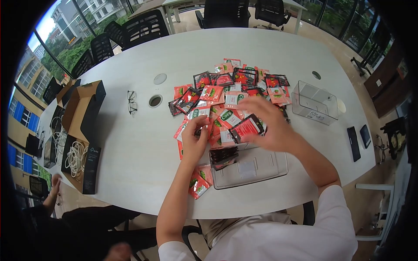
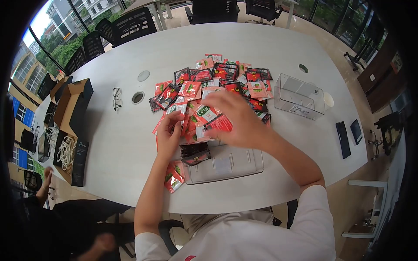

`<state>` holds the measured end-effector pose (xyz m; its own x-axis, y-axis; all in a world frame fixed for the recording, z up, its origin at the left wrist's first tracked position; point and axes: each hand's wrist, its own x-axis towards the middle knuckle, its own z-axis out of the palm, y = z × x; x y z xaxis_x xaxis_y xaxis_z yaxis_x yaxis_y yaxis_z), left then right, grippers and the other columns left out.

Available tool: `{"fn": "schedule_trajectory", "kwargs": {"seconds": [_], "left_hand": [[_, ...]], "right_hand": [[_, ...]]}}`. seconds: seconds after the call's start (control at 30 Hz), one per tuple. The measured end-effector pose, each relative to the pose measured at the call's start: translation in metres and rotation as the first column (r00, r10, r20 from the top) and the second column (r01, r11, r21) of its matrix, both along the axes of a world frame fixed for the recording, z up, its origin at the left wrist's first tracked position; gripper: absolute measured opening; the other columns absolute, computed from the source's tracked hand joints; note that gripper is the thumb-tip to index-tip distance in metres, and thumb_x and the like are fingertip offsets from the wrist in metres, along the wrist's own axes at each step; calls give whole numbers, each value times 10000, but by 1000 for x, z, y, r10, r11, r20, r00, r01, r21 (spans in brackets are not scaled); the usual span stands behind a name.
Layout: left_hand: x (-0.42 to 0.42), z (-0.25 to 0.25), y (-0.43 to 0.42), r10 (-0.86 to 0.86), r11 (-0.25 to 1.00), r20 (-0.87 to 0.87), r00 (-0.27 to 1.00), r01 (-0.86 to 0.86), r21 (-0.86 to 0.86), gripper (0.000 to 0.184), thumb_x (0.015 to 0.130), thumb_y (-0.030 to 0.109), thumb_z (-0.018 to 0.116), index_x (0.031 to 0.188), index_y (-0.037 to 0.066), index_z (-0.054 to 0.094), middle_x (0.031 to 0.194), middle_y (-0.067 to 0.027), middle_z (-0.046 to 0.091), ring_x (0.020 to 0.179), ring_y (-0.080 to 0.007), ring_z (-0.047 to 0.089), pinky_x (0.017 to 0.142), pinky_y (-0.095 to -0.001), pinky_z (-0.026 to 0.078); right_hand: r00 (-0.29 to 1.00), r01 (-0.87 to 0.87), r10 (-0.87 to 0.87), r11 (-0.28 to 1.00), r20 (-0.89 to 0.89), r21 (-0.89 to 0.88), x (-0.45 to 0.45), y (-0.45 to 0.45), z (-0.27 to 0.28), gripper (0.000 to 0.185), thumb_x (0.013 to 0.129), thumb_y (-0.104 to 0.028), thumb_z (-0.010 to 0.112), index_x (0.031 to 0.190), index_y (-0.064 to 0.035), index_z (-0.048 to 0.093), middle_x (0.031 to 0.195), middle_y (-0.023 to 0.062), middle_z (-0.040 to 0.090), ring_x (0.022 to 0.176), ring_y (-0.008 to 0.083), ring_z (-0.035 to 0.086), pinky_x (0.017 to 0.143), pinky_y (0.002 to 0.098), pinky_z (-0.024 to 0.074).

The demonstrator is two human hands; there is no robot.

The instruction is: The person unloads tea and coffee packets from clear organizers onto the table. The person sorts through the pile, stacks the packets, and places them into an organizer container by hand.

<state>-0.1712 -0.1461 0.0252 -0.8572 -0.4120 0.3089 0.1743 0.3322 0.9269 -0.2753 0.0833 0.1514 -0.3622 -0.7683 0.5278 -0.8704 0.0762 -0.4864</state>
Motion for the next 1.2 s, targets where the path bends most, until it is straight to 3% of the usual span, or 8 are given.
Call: {"fn": "schedule_trajectory", "kwargs": {"seconds": [0.1,0.2,0.37,0.47,0.57,0.77,1.0,1.2], "left_hand": [[0,-1,0,14,997,-8,1000,-15,-74,313,946,-28,522,1248,-3,602,1100,-73,678,1022,-130,632,928,-290,505],[-2,-2,0,44,995,-7,999,-44,-85,305,919,-38,534,1208,-5,623,1057,-76,687,988,-144,644,894,-294,510],[-1,4,5,77,993,11,997,-76,-88,293,882,-50,558,1155,-1,652,1013,-84,697,942,-179,658,839,-303,516],[-2,0,3,73,993,0,997,-72,-96,285,892,-53,553,1155,-1,651,1013,-81,693,931,-161,652,811,-282,515],[-2,3,3,76,994,19,997,-74,-77,286,895,-57,551,1158,-3,650,1009,-79,690,926,-146,647,800,-267,514],[0,4,4,69,995,10,998,-68,-68,269,904,-47,541,1149,-8,646,1041,-81,689,958,-154,652,852,-285,518],[1,11,4,45,990,-17,999,-47,-133,276,895,-35,530,1145,-24,646,1042,-95,698,974,-157,658,896,-299,518],[-2,6,5,49,988,-128,991,-67,-140,283,849,-42,587,1110,10,682,949,-103,698,881,-201,683,792,-328,534]], "right_hand": [[988,131,-131,991,83,6,-28,12,3,293,839,-118,738,1120,-75,665,1156,118,636,1105,286,586,932,397,473],[990,84,-114,952,87,293,-56,19,-18,306,831,-120,746,1127,-82,677,1150,115,643,1093,272,586,945,378,468],[986,-166,125,835,114,525,-65,24,-49,689,685,-128,853,1324,-118,595,1334,71,591,1272,280,489,1075,453,384],[990,-128,135,814,30,566,-68,24,-51,706,681,-94,830,1339,-117,576,1358,82,567,1302,286,473,1079,449,381],[993,-102,117,837,7,537,-69,22,-50,568,707,-53,774,1254,-95,626,1242,96,628,1239,285,529,1036,431,423],[993,5,-50,923,108,384,-69,26,-30,270,777,-46,712,1046,-31,686,850,111,681,863,244,670,850,372,494],[984,64,-43,991,172,-117,-45,30,6,198,770,-56,778,950,-35,699,823,64,693,727,195,639,693,336,480],[954,-300,299,953,18,36,18,25,28,211,722,-118,831,905,-108,726,817,3,674,775,194,619,716,349,468]]}}
